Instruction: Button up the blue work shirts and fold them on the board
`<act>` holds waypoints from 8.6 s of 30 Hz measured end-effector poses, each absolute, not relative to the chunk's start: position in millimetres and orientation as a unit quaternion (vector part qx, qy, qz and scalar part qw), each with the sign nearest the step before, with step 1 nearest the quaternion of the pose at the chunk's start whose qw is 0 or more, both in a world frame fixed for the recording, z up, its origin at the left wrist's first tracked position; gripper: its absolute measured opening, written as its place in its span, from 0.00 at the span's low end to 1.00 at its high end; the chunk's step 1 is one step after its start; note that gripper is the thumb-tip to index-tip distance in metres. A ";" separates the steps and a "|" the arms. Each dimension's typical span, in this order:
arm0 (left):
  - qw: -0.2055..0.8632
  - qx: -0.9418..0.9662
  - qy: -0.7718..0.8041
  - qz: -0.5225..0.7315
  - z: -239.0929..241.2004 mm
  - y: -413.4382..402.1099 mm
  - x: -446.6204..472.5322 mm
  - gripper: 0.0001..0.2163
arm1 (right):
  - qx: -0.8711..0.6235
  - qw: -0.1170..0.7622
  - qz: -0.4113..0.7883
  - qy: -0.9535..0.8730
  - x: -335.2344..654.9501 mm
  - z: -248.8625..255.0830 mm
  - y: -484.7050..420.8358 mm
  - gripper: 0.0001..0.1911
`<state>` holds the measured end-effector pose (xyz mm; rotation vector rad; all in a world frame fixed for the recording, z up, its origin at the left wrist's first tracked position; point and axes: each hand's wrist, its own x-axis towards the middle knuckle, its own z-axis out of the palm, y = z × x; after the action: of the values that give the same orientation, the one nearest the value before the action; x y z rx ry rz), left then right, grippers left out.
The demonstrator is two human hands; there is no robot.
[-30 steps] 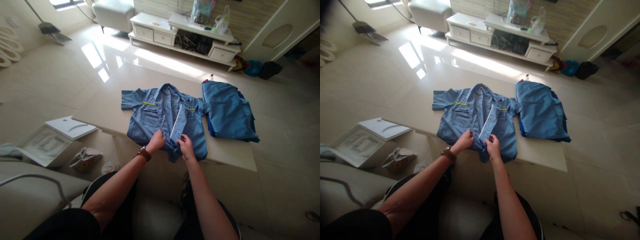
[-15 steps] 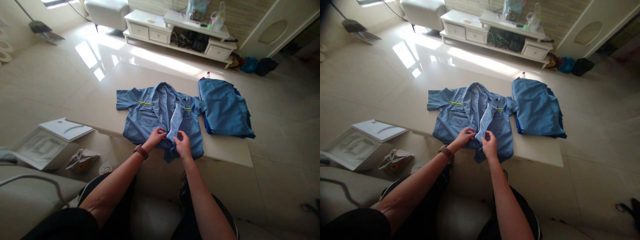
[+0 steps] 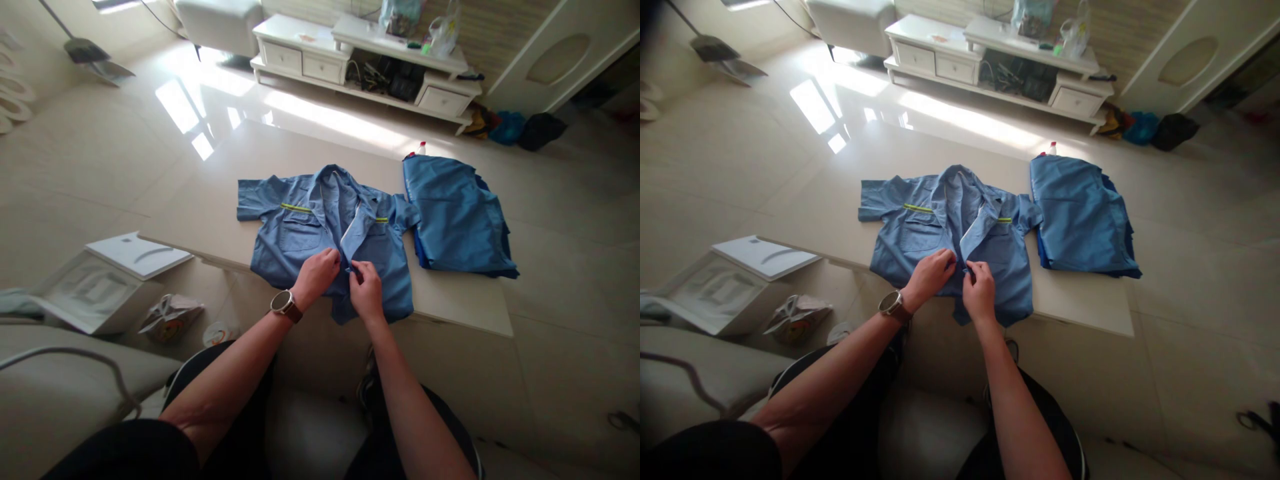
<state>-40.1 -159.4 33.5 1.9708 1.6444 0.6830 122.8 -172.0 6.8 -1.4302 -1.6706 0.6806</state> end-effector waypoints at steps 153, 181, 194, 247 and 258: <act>0.572 0.385 0.531 0.493 9.5 -159.0 -20.1 0.09 | -0.590 0.407 0.280 -0.639 119.0 23.6 -173.5 0.05; 0.573 0.471 0.483 0.465 2.5 -163.0 -19.2 0.17 | -0.568 0.455 0.626 -0.279 120.8 -0.3 -164.0 0.19; 0.578 0.548 0.542 0.268 2.1 -165.7 -30.4 0.14 | -0.646 0.447 0.520 -0.336 122.7 -26.1 -158.7 0.26; 0.276 0.683 0.631 0.244 31.8 -165.7 -23.4 0.08 | -0.620 0.458 0.330 -0.545 121.6 5.6 -171.1 0.17; 0.536 0.357 0.633 0.430 16.2 -144.0 -26.4 0.04 | -0.653 0.495 0.287 -0.496 130.1 4.5 -167.0 0.19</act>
<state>-26.4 -144.0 16.2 0.8498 1.5062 1.0238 130.1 -167.0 4.5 -1.5825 -1.2013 0.6963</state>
